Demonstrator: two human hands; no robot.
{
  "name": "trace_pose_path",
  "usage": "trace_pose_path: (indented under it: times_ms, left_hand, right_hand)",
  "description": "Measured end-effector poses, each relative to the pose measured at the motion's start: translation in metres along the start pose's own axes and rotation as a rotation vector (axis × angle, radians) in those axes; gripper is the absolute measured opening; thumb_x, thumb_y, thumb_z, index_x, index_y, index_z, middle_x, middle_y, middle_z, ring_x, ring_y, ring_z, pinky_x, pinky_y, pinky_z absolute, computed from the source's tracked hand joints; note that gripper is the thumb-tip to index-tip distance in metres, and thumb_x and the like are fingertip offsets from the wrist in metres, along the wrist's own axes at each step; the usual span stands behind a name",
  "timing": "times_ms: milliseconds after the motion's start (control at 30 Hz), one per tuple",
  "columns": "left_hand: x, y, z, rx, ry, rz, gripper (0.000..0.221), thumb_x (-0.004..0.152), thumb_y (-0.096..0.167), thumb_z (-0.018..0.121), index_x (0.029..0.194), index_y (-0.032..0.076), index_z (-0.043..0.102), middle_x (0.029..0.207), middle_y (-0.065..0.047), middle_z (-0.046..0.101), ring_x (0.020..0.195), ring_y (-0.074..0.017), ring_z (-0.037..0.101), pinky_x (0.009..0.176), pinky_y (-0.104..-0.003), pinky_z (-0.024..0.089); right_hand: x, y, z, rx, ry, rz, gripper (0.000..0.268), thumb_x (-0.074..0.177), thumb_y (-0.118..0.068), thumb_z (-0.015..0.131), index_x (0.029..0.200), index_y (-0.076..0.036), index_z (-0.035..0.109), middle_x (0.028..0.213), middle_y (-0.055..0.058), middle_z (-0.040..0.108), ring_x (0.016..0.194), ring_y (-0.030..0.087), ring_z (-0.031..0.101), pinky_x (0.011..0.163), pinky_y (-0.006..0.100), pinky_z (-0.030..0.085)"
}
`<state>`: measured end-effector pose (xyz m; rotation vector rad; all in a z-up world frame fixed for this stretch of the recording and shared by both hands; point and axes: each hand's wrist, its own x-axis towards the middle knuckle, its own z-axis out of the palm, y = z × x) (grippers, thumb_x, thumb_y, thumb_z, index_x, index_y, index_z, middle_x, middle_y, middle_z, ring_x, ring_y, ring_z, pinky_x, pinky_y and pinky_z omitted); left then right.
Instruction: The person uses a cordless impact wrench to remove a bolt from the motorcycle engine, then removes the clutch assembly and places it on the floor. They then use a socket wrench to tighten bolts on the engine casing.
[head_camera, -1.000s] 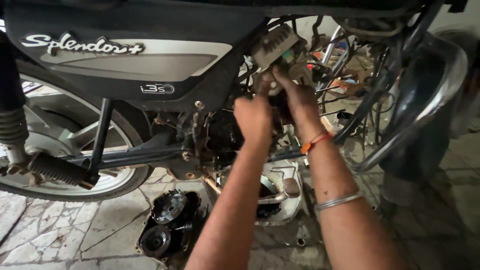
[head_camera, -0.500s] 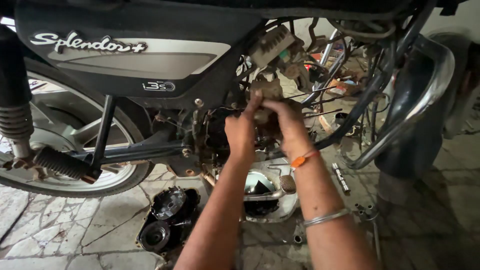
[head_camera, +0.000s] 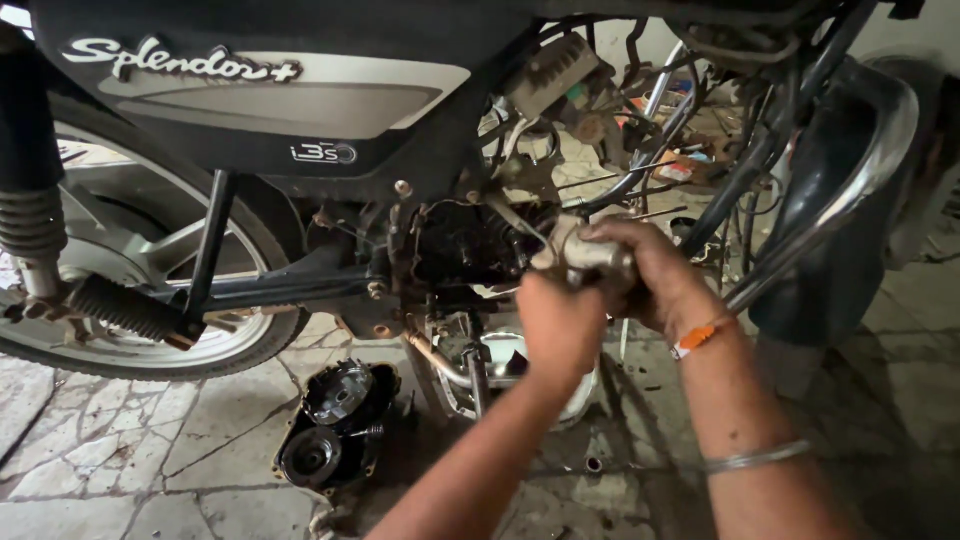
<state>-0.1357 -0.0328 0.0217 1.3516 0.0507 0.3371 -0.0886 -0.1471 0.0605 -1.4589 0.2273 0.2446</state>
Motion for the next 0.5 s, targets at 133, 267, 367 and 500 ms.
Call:
trace_pose_path:
  times_ms: [133, 267, 367, 500]
  left_hand:
    - [-0.029, 0.001, -0.001, -0.051, -0.105, 0.077, 0.026, 0.077, 0.018, 0.079, 0.097, 0.002, 0.075, 0.081, -0.008, 0.077, 0.069, -0.0124, 0.071, 0.062, -0.033, 0.057]
    - [-0.05, 0.006, -0.002, 0.13, -0.269, 0.156, 0.034, 0.081, 0.028, 0.078, 0.106, 0.004, 0.075, 0.085, -0.012, 0.077, 0.073, -0.0171, 0.074, 0.067, -0.035, 0.059]
    - [-0.065, 0.019, -0.012, 0.366, -0.401, 0.066, 0.042, 0.084, 0.043, 0.075, 0.108, 0.009, 0.076, 0.077, -0.016, 0.075, 0.069, -0.0235, 0.074, 0.068, -0.038, 0.058]
    - [-0.085, -0.02, -0.027, 0.602, -0.682, 0.094, 0.051, 0.093, 0.058, 0.063, 0.096, 0.01, 0.079, 0.076, -0.018, 0.074, 0.074, -0.0304, 0.073, 0.075, -0.043, 0.057]
  right_hand:
    - [0.021, 0.027, -0.038, 0.002, -0.098, -0.038, 0.029, 0.075, -0.03, 0.073, 0.097, -0.011, 0.075, 0.087, 0.003, 0.072, 0.073, 0.017, 0.067, 0.06, 0.031, 0.055]
    - [0.011, 0.018, -0.073, -0.123, 0.05, -0.017, 0.029, 0.076, -0.029, 0.073, 0.096, -0.009, 0.076, 0.083, 0.007, 0.071, 0.063, 0.018, 0.062, 0.055, 0.032, 0.046]
    - [-0.002, 0.0, -0.098, -0.299, 0.024, 0.054, 0.035, 0.077, -0.03, 0.077, 0.102, -0.005, 0.077, 0.078, 0.01, 0.067, 0.056, 0.02, 0.056, 0.048, 0.033, 0.036]
    - [-0.045, -0.033, -0.086, -0.661, 0.044, 0.111, 0.052, 0.069, -0.033, 0.075, 0.117, -0.014, 0.076, 0.085, 0.018, 0.072, 0.058, 0.024, 0.059, 0.052, 0.038, 0.04]
